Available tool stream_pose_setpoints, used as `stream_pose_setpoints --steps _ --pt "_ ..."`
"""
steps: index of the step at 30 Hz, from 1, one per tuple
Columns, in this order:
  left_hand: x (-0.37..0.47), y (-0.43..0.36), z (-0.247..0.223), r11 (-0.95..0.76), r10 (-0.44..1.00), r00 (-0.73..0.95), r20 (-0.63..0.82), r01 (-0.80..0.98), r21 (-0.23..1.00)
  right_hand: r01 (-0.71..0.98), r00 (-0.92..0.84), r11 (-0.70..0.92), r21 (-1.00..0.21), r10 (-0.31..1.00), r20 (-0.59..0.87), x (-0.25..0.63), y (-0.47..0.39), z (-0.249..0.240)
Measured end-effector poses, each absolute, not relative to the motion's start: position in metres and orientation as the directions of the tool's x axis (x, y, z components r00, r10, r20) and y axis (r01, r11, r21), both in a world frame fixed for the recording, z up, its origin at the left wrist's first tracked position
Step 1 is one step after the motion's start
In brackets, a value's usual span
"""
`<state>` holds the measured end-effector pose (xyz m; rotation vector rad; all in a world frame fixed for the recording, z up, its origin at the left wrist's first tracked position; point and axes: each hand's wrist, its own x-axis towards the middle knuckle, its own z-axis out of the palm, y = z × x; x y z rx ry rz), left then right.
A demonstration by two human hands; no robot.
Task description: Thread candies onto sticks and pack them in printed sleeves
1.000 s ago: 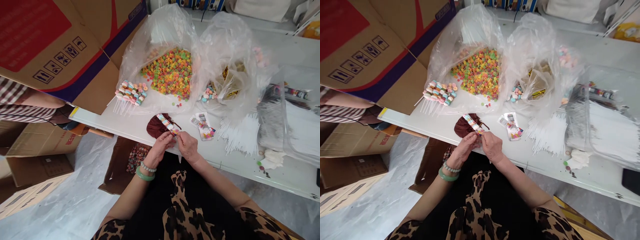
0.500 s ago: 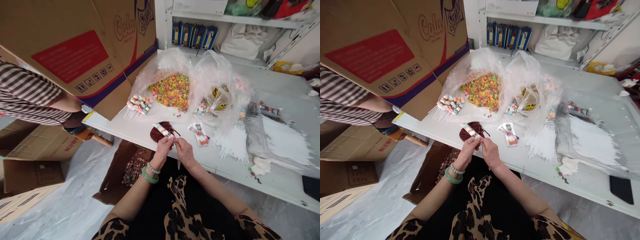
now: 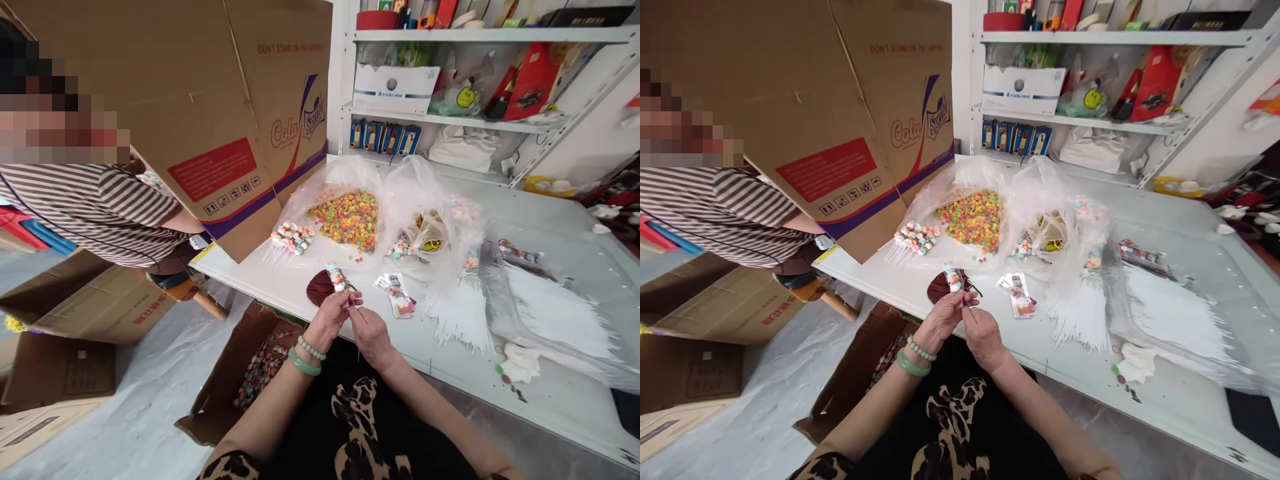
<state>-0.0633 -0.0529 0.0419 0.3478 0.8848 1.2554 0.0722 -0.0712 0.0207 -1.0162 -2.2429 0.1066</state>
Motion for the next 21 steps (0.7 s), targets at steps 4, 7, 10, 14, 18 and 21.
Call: stream_pose_setpoints --steps 4,7,10,14,18,21 --pt "-0.055 -0.051 0.039 0.219 0.949 -0.016 -0.313 -0.680 0.699 0.469 -0.234 0.441 -0.765 0.898 0.373 0.077 -0.068 0.034" --pt "-0.045 -0.054 0.038 0.250 0.946 0.006 -0.324 -0.650 0.717 0.091 -0.237 0.046 -0.995 0.971 0.023 0.072 -0.059 0.039" --pt "-0.041 -0.061 0.040 0.325 0.933 0.093 -0.348 -0.634 0.702 -0.222 -0.433 -0.362 -0.906 0.869 -0.241 0.068 -0.053 0.032" --pt "-0.052 -0.076 0.045 0.364 0.928 0.292 -0.230 -0.592 0.719 -0.141 -0.775 -0.643 -0.752 0.545 -0.321 0.074 -0.061 0.018" --pt "-0.062 -0.076 0.033 0.458 0.883 0.246 -0.400 -0.639 0.617 0.089 -0.614 -0.372 -0.924 0.710 -0.345 0.075 -0.073 0.017" --pt "-0.056 -0.066 0.019 0.435 0.817 0.103 -0.567 -0.756 0.490 0.312 -0.328 0.072 -0.947 0.944 -0.036 0.070 -0.077 0.022"
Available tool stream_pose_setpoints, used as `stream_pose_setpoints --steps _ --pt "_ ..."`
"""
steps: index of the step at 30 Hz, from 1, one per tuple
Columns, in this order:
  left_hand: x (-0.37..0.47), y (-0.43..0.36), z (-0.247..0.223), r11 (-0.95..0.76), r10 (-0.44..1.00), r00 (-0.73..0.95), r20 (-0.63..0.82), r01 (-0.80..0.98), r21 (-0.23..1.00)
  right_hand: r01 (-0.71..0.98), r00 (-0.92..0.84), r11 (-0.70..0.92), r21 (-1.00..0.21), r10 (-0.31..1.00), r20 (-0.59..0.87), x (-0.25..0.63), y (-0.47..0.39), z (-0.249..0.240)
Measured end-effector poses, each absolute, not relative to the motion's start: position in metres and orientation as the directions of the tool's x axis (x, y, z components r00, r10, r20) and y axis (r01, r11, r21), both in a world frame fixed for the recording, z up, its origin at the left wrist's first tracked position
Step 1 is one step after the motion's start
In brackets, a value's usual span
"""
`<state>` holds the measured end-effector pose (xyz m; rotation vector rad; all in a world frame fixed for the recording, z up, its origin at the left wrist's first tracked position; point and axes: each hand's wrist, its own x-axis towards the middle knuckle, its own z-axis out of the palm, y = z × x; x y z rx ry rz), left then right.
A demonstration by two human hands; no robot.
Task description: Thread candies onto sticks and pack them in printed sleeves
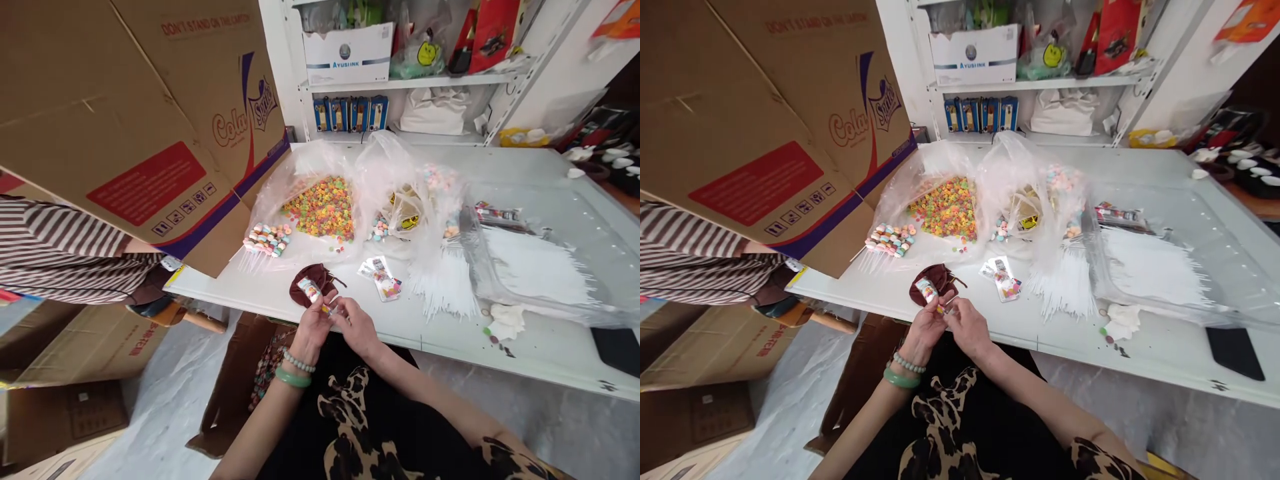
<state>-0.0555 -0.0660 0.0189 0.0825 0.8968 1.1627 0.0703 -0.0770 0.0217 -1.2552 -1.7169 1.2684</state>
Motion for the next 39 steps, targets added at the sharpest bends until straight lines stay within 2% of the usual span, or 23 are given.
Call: stream_pose_setpoints --steps 2,3,4,5,6,8,9,12,13,15,16,17,18,20,22,23,25,26,29,32,34,36,39 --pt "-0.046 -0.059 0.013 0.419 0.783 0.080 -0.617 -0.801 0.427 0.551 -0.292 0.359 -0.754 0.929 0.229 0.067 -0.075 0.022" --pt "-0.041 -0.057 0.011 0.422 0.773 0.091 -0.628 -0.813 0.401 0.637 -0.314 0.428 -0.640 0.903 0.292 0.066 -0.072 0.021" --pt "-0.036 -0.055 0.010 0.427 0.767 0.109 -0.632 -0.822 0.377 0.673 -0.327 0.433 -0.600 0.901 0.283 0.066 -0.068 0.019" --pt "-0.032 -0.054 0.009 0.431 0.766 0.125 -0.631 -0.828 0.359 0.655 -0.309 0.374 -0.656 0.925 0.219 0.067 -0.063 0.017" --pt "-0.030 -0.054 0.009 0.435 0.768 0.140 -0.625 -0.830 0.349 0.585 -0.284 0.264 -0.767 0.952 0.111 0.069 -0.058 0.014" --pt "-0.030 -0.054 0.007 0.451 0.791 0.169 -0.588 -0.811 0.373 0.340 -0.289 -0.032 -0.940 0.948 -0.137 0.074 -0.046 0.007" --pt "-0.033 -0.055 0.005 0.461 0.810 0.181 -0.558 -0.785 0.414 0.239 -0.321 -0.153 -0.959 0.920 -0.226 0.076 -0.042 0.004" --pt "-0.047 -0.058 0.003 0.484 0.866 0.227 -0.445 -0.605 0.633 0.036 -0.485 -0.423 -0.906 0.785 -0.386 0.082 -0.033 -0.005" --pt "-0.053 -0.059 0.004 0.484 0.874 0.244 -0.420 -0.519 0.705 -0.053 -0.552 -0.546 -0.836 0.714 -0.431 0.083 -0.032 -0.008" --pt "-0.061 -0.060 0.006 0.470 0.881 0.250 -0.402 -0.361 0.806 -0.190 -0.658 -0.758 -0.624 0.570 -0.492 0.082 -0.032 -0.011" --pt "-0.064 -0.060 0.007 0.459 0.886 0.229 -0.402 -0.312 0.832 -0.222 -0.670 -0.803 -0.554 0.538 -0.511 0.080 -0.032 -0.012" --pt "-0.065 -0.059 0.007 0.447 0.893 0.195 -0.405 -0.287 0.847 -0.220 -0.649 -0.804 -0.553 0.544 -0.532 0.078 -0.032 -0.011" --pt "-0.066 -0.057 0.007 0.441 0.897 0.156 -0.413 -0.284 0.852 -0.191 -0.610 -0.775 -0.602 0.574 -0.546 0.076 -0.031 -0.010" --pt "-0.068 -0.052 0.005 0.447 0.892 0.086 -0.444 -0.318 0.836 -0.046 -0.527 -0.631 -0.774 0.674 -0.518 0.073 -0.030 -0.004" --pt "-0.073 -0.048 0.000 0.485 0.862 0.047 -0.504 -0.361 0.796 0.199 -0.502 -0.374 -0.906 0.755 -0.422 0.074 -0.028 0.004" --pt "-0.077 -0.046 -0.002 0.522 0.836 0.046 -0.546 -0.372 0.768 0.317 -0.510 -0.224 -0.922 0.779 -0.364 0.077 -0.026 0.008" --pt "-0.087 -0.045 -0.008 0.611 0.769 0.065 -0.636 -0.365 0.702 0.472 -0.509 0.008 -0.882 0.819 -0.265 0.086 -0.017 0.015" --pt "-0.092 -0.045 -0.011 0.652 0.737 0.079 -0.672 -0.348 0.674 0.507 -0.495 0.055 -0.860 0.836 -0.238 0.093 -0.008 0.018" --pt "-0.105 -0.049 -0.020 0.699 0.693 0.075 -0.717 -0.316 0.642 0.547 -0.373 0.042 -0.836 0.906 -0.199 0.115 0.038 0.026" --pt "-0.110 -0.050 -0.026 0.707 0.653 0.009 -0.757 -0.366 0.606 0.592 -0.183 -0.019 -0.806 0.970 -0.158 0.141 0.100 0.043" --pt "-0.107 -0.050 -0.026 0.705 0.625 -0.020 -0.781 -0.415 0.575 0.669 -0.102 0.019 -0.743 0.993 -0.066 0.154 0.132 0.055" --pt "-0.102 -0.050 -0.022 0.693 0.616 -0.033 -0.787 -0.453 0.561 0.735 -0.219 0.166 -0.657 0.976 0.002 0.155 0.145 0.057" --pt "-0.096 -0.050 -0.017 0.655 0.628 -0.058 -0.776 -0.498 0.568 0.700 -0.539 0.375 -0.607 0.836 -0.105 0.133 0.129 0.035"
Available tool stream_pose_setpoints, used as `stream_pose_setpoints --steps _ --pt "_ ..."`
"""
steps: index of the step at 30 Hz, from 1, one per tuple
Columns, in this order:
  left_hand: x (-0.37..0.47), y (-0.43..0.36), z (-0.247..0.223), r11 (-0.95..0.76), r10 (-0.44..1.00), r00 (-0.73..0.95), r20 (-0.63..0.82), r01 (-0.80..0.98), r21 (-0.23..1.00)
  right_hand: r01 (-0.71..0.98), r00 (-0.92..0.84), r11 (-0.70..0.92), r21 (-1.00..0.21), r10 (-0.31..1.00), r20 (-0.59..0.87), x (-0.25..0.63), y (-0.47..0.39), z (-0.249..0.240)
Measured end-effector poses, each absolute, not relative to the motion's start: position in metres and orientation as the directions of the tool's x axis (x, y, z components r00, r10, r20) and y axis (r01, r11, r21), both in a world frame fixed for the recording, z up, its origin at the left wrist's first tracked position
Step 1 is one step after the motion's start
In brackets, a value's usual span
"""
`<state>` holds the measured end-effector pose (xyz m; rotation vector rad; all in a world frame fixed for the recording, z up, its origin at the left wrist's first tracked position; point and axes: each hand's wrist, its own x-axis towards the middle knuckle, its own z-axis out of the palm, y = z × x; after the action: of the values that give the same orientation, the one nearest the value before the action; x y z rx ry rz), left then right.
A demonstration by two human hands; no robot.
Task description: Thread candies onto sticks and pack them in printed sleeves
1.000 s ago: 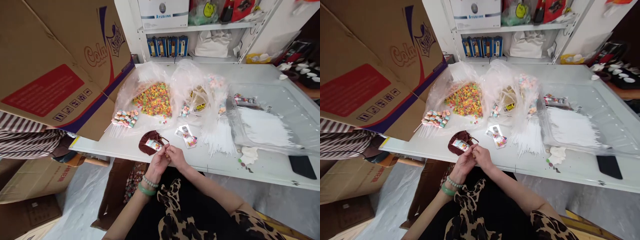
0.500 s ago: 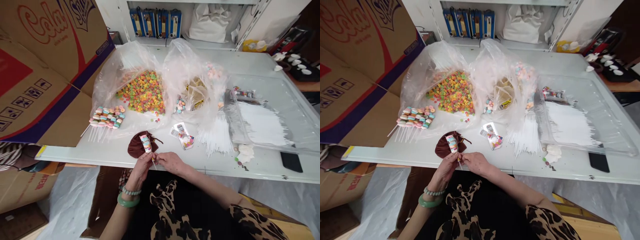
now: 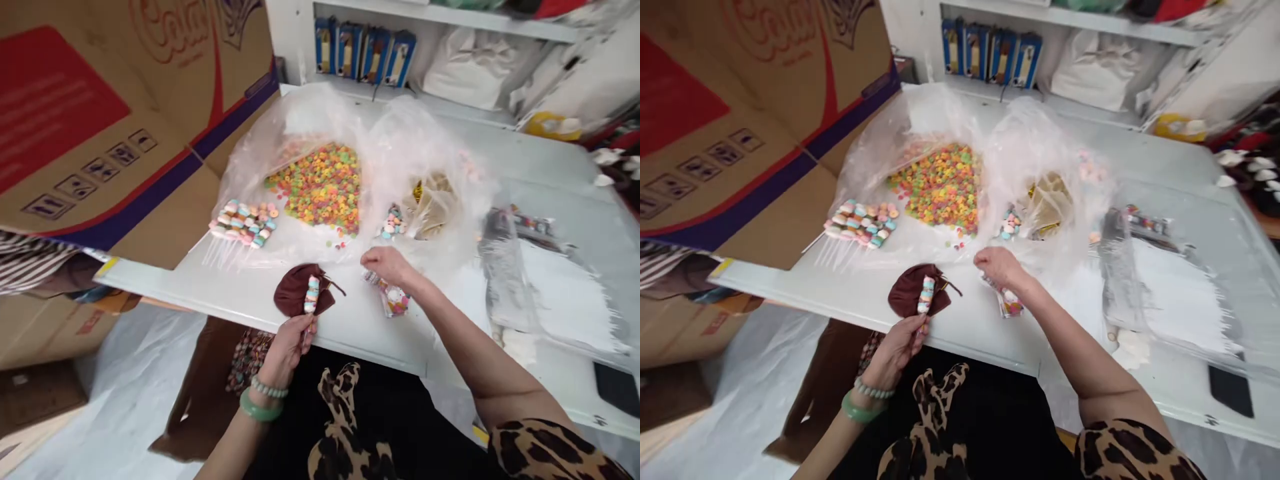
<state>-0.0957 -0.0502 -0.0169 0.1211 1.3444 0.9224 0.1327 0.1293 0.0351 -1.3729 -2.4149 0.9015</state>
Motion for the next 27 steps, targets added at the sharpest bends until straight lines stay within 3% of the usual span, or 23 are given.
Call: stream_pose_setpoints --steps 6,10,14,19,24,27 --pt "-0.101 -0.060 -0.018 0.597 0.669 -0.072 -0.740 -0.541 0.593 0.574 -0.717 0.654 -0.493 0.692 0.085 0.080 0.072 -0.032" --pt "-0.113 -0.067 -0.014 0.556 0.678 -0.126 -0.724 -0.556 0.617 0.560 -0.664 0.641 -0.524 0.726 0.178 0.075 0.079 -0.039" --pt "-0.121 -0.067 -0.004 0.518 0.687 -0.133 -0.715 -0.600 0.609 0.534 -0.549 0.589 -0.606 0.787 0.282 0.082 0.071 -0.010" --pt "-0.111 -0.060 0.005 0.484 0.734 -0.085 -0.674 -0.631 0.606 0.543 -0.534 0.540 -0.643 0.813 0.232 0.070 0.021 0.028" --pt "-0.099 -0.060 -0.001 0.492 0.726 -0.124 -0.677 -0.594 0.637 0.734 -0.447 0.501 -0.458 0.865 0.230 0.058 0.032 0.011" --pt "-0.094 -0.075 0.000 0.502 0.719 -0.200 -0.666 -0.514 0.696 0.715 -0.551 0.577 -0.394 0.813 0.189 0.068 0.053 -0.007"
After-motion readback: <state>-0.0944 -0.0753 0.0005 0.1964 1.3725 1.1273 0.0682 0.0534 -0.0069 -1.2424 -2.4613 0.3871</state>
